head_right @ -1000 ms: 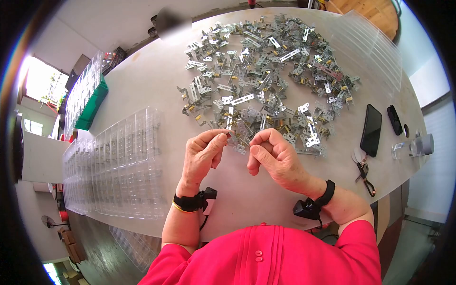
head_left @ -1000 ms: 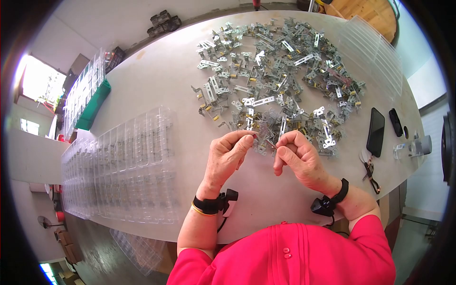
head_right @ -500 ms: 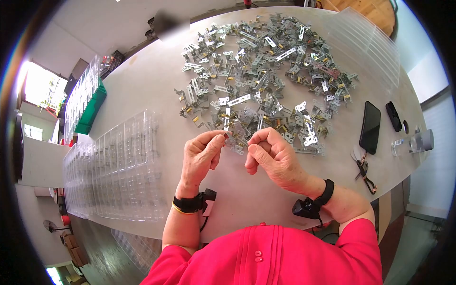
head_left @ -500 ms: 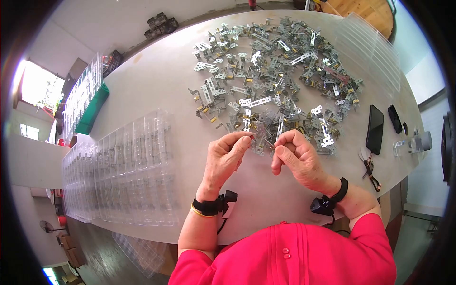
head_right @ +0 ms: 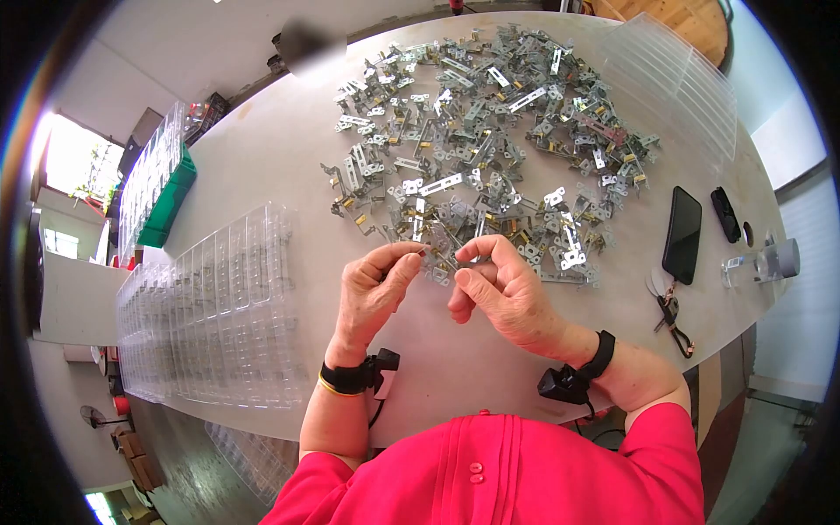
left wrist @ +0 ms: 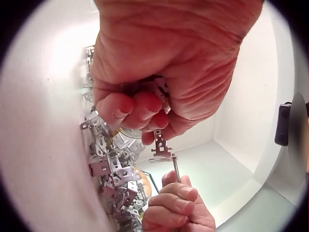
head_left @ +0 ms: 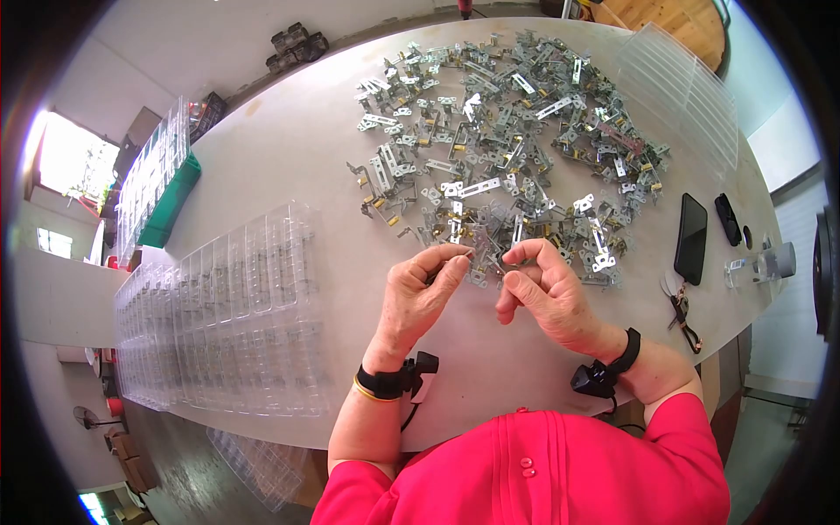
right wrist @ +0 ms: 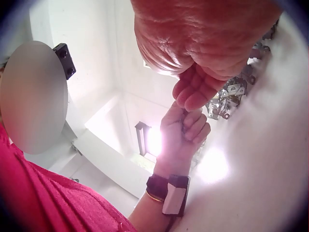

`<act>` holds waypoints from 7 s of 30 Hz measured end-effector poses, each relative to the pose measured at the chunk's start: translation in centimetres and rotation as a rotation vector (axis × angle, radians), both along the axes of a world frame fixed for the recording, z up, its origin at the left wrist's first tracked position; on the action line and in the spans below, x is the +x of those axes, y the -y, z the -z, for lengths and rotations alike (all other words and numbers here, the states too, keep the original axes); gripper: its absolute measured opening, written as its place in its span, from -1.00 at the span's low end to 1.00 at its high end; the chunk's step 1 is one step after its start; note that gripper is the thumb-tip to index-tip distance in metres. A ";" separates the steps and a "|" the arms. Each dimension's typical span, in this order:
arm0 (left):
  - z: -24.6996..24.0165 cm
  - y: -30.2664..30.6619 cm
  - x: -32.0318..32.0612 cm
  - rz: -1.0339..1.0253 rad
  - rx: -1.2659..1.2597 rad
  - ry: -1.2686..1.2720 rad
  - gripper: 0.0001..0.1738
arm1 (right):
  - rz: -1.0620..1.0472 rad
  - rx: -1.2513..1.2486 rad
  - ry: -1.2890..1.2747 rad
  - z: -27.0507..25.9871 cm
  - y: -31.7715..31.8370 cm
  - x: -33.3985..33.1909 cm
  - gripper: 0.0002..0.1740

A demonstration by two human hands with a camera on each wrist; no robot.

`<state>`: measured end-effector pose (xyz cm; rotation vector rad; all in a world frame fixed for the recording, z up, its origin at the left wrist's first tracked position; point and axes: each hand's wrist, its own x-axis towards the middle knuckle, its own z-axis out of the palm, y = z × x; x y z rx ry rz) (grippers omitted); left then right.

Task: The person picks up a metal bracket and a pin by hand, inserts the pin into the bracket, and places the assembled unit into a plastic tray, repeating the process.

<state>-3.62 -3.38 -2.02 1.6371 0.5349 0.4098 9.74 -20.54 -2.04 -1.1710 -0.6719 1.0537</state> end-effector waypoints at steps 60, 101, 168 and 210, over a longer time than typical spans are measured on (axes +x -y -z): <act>0.4 -1.0 -0.5 0.144 -0.347 0.065 -0.75 | -0.078 -0.131 -0.003 -0.1 0.1 0.0 -0.81; 0.9 -1.5 -0.4 0.314 -0.576 0.095 -0.34 | 0.065 0.214 0.567 1.0 -0.2 0.2 -0.90; 0.0 -1.8 -1.1 0.293 -0.065 -0.015 -0.59 | -0.088 -0.101 0.043 -0.5 0.5 -0.4 -0.89; -0.3 -0.5 -0.5 0.550 0.181 0.021 -0.75 | 0.064 -0.152 0.195 -0.9 0.6 0.0 -0.87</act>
